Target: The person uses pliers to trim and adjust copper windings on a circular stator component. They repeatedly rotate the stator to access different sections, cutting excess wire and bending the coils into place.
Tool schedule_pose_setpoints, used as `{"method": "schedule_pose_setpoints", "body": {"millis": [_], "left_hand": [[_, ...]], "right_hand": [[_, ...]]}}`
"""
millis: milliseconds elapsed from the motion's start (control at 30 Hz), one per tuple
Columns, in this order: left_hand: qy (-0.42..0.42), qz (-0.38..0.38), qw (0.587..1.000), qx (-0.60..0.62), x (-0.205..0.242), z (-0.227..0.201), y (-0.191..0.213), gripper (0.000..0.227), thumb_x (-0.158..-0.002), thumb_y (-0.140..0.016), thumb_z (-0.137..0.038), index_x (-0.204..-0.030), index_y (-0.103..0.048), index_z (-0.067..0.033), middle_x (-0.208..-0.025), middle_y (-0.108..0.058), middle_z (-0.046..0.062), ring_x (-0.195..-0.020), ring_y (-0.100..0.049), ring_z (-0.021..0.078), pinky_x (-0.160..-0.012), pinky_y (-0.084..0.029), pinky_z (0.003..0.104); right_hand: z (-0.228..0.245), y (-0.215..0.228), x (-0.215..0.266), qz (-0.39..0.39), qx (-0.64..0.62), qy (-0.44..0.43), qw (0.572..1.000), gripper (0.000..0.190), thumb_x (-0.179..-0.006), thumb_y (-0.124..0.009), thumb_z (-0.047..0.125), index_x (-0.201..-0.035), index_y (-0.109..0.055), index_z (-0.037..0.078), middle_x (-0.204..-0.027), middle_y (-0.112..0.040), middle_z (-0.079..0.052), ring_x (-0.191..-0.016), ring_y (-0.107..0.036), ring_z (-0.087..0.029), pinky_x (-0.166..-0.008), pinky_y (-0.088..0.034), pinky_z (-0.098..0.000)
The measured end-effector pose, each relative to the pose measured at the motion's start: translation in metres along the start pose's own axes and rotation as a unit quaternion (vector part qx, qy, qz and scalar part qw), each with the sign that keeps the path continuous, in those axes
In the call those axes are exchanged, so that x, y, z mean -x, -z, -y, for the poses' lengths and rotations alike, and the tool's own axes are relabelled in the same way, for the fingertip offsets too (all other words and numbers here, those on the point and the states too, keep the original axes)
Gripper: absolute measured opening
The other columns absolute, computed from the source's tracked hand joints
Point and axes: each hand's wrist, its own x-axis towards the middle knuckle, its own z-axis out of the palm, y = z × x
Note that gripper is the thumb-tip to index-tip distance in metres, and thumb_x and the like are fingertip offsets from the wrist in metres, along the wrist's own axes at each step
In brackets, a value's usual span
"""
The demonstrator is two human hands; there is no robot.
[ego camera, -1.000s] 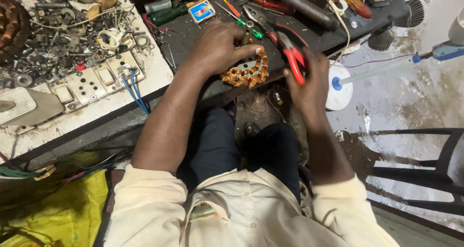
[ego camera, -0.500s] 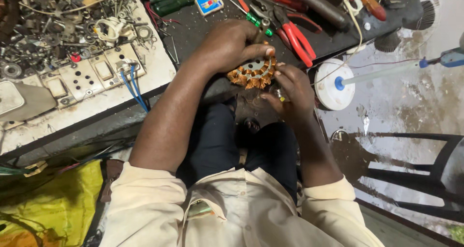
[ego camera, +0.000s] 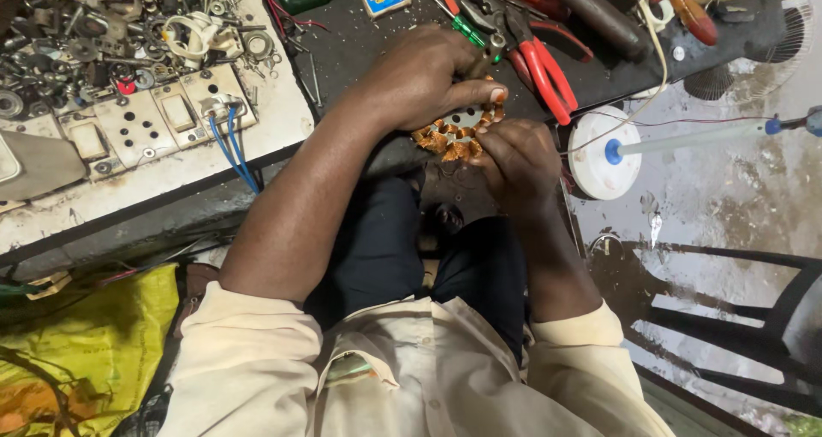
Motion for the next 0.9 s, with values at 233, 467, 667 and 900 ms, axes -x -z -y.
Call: {"method": "schedule_pose_setpoints", "body": {"millis": [233, 467, 667, 900], "left_hand": [[-0.011, -0.001, 1.000, -0.022, 0.000, 0.004, -0.003, 0.053, -0.095, -0.072, -0.058, -0.085, -0.076, -0.0065, -0.085, -0.071, 0.012, -0.089, -0.065, 0.0347, -0.084, -0.049, 0.050], [-0.046, -0.004, 0.999, -0.020, 0.000, 0.007, -0.003, 0.050, -0.095, -0.076, -0.054, -0.086, -0.075, -0.0047, -0.089, -0.071, 0.013, -0.090, -0.065, 0.0353, -0.083, -0.050, 0.049], [-0.014, 0.038, 0.999, -0.021, -0.002, 0.004, -0.001, 0.050, -0.094, -0.077, -0.054, -0.085, -0.074, -0.0046, -0.086, -0.069, 0.012, -0.089, -0.067, 0.0333, -0.085, -0.051, 0.048], [-0.052, 0.022, 0.998, -0.017, -0.001, 0.007, -0.004, 0.048, -0.092, -0.079, -0.054, -0.093, -0.077, -0.0053, -0.099, -0.074, 0.013, -0.098, -0.068, 0.0343, -0.088, -0.051, 0.048]], "right_hand": [[0.004, 0.002, -0.007, 0.015, -0.040, -0.073, 0.996, 0.018, -0.086, -0.083, 0.013, -0.101, -0.076, 0.007, -0.101, -0.072, -0.005, -0.094, -0.065, -0.025, -0.087, -0.050, -0.0394], [0.007, 0.000, -0.006, 0.018, -0.035, -0.096, 0.995, 0.015, -0.085, -0.086, 0.012, -0.098, -0.078, 0.009, -0.099, -0.073, -0.004, -0.092, -0.065, -0.023, -0.085, -0.050, -0.0369], [0.004, 0.000, -0.002, -0.009, -0.053, -0.084, 0.995, 0.022, -0.082, -0.088, 0.014, -0.099, -0.077, 0.006, -0.100, -0.074, -0.006, -0.092, -0.068, -0.024, -0.082, -0.051, -0.0373], [-0.001, 0.010, 0.008, 0.022, -0.071, -0.078, 0.994, 0.021, -0.088, -0.085, 0.010, -0.105, -0.076, 0.004, -0.109, -0.075, -0.010, -0.105, -0.072, -0.026, -0.093, -0.057, -0.0393]]}}
